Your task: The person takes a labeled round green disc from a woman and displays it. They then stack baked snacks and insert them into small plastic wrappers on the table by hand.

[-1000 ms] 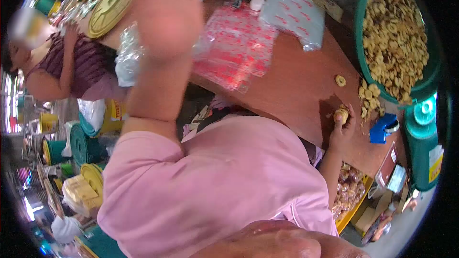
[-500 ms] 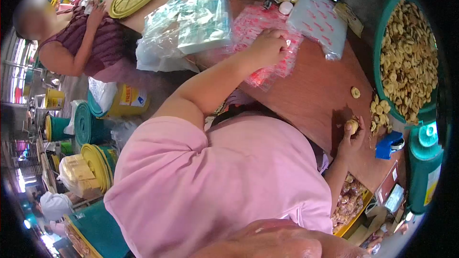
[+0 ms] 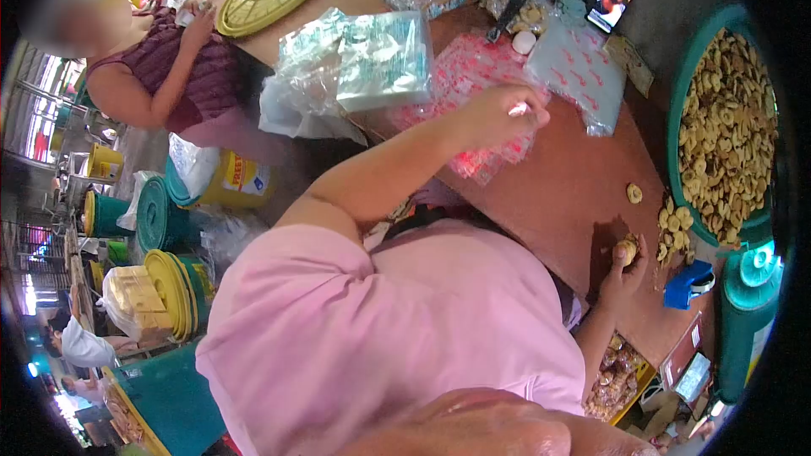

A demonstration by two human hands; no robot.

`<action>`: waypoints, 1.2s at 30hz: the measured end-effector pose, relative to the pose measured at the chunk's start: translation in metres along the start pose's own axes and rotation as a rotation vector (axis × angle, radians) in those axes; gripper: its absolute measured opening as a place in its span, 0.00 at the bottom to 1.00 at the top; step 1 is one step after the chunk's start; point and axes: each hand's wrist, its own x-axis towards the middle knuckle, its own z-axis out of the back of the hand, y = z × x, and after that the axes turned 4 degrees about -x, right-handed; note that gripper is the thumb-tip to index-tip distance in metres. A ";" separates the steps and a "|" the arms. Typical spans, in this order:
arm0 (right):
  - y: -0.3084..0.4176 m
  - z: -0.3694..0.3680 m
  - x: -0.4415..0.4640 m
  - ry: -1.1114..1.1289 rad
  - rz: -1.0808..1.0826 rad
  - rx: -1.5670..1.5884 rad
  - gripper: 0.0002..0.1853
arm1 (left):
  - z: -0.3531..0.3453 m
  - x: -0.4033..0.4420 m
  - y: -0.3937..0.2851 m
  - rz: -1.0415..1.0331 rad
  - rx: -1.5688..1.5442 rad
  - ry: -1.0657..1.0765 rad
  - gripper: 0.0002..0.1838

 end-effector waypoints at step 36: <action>-0.005 0.008 -0.001 -0.016 0.015 -0.149 0.28 | -0.020 -0.071 -0.162 -1.260 0.154 0.123 0.15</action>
